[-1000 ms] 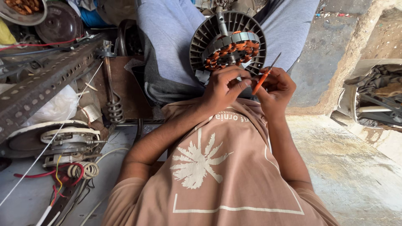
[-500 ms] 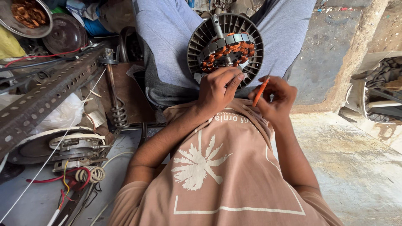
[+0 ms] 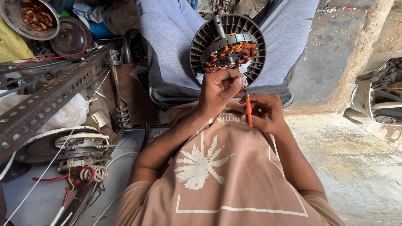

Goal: The person is repairing a motor stator by hand. They use a screwdriver to adjust the copper windings and insert small white insulating pieces into the slots of the stator. The person repeatedly rotates the stator to access different sections while working.

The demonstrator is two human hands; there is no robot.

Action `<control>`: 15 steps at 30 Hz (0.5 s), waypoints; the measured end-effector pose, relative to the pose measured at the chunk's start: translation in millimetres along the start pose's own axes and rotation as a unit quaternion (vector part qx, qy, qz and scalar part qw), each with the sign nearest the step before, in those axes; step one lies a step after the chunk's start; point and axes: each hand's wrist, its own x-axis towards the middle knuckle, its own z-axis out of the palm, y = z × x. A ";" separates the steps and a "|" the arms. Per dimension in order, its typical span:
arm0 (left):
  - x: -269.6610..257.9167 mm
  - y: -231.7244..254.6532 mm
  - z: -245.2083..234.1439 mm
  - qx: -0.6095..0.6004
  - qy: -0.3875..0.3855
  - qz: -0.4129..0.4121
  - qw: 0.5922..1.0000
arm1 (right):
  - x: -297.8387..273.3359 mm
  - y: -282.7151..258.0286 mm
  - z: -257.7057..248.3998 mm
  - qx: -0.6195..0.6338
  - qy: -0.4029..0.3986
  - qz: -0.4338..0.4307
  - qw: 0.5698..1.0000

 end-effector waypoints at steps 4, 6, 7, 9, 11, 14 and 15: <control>-2.5 6.6 -0.2 -0.016 0.002 -0.017 1.000 | -0.1 -3.5 -2.9 0.011 -0.021 -0.007 1.000; -3.7 9.9 -1.0 -0.023 -0.004 -0.016 1.000 | -0.6 -3.2 -3.2 0.059 -0.037 -0.002 0.998; -4.1 11.3 -1.2 -0.021 -0.004 -0.019 1.000 | -0.2 -2.6 -3.4 0.061 -0.042 -0.002 0.997; -4.7 13.4 -1.5 -0.016 -0.004 -0.024 1.000 | 0.3 -1.3 -4.8 0.067 -0.052 -0.004 0.996; -5.9 14.2 -0.6 -0.019 -0.005 -0.015 1.000 | -1.8 -0.5 -5.5 0.081 -0.053 0.009 0.995; -6.4 14.9 -0.3 -0.018 -0.010 -0.014 1.000 | -3.3 0.6 -6.1 0.095 -0.053 0.018 0.994; -6.7 15.1 -0.5 -0.017 -0.012 -0.016 1.000 | -3.8 0.9 -6.1 0.099 -0.054 0.019 0.993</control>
